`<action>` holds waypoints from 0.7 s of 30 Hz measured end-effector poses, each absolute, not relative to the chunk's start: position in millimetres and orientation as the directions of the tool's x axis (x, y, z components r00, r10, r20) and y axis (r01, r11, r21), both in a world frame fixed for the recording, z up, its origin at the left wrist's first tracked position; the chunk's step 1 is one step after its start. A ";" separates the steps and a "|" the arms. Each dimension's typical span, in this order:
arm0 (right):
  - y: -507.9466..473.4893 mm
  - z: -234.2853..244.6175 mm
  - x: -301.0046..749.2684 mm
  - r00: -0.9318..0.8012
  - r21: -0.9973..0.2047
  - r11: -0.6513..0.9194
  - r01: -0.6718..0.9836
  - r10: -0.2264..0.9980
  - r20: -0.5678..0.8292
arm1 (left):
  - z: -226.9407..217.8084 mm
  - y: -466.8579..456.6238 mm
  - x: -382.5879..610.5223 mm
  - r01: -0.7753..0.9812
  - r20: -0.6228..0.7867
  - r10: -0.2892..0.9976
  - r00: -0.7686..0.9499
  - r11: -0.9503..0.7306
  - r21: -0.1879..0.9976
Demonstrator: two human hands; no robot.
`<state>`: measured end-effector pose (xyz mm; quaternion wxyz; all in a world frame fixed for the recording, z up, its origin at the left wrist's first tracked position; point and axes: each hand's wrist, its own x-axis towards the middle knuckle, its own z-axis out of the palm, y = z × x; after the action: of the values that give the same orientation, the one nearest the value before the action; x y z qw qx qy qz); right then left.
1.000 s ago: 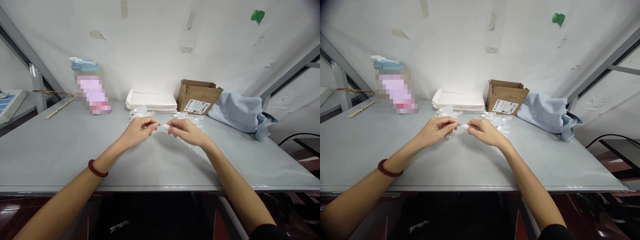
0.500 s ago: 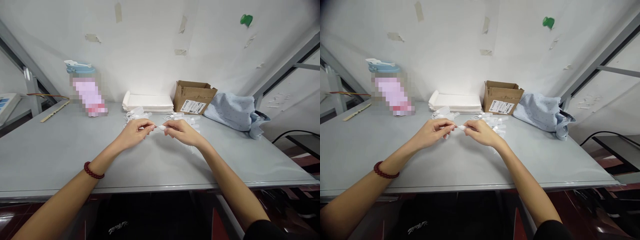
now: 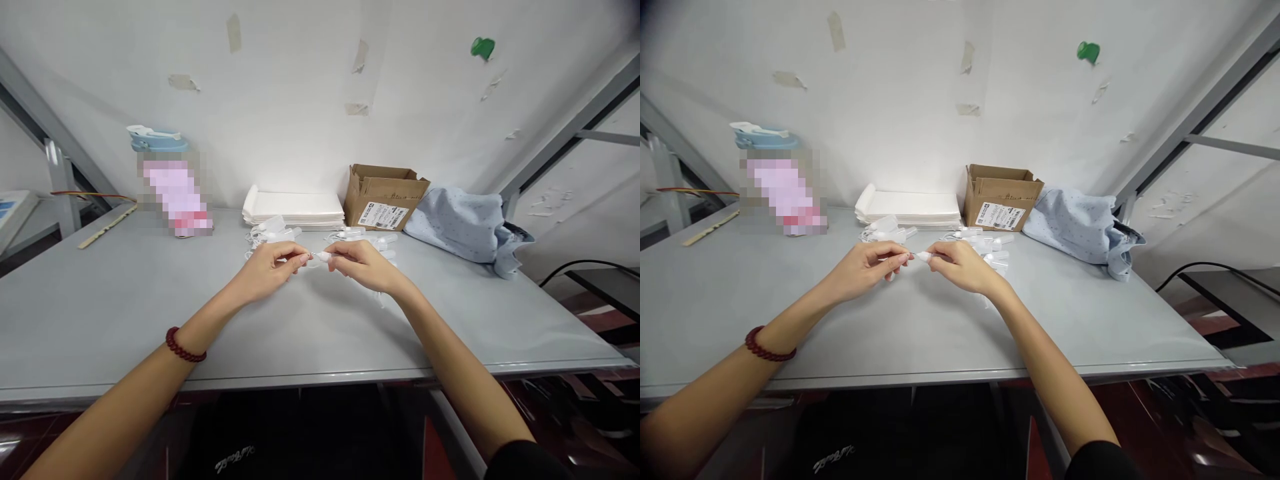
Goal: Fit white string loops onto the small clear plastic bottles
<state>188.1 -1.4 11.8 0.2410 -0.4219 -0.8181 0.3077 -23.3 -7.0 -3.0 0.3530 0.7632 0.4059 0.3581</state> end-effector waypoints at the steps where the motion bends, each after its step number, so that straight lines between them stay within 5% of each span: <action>1: -1.4 11.8 188.0 -0.527 -0.708 0.452 0.542 0.840 0.133 | -3.2 -7.2 -23.4 0.375 0.260 0.873 0.413 -0.422 0.825; 21: -2.1 13.3 189.7 -0.522 -0.706 0.454 0.544 0.841 0.139 | -6.4 -6.0 -23.1 0.388 0.249 0.879 0.408 -0.413 0.824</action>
<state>189.7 -2.1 13.3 0.2435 -0.4236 -0.8173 0.3055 -23.1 -6.0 -6.4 0.3481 0.7633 0.4149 0.3521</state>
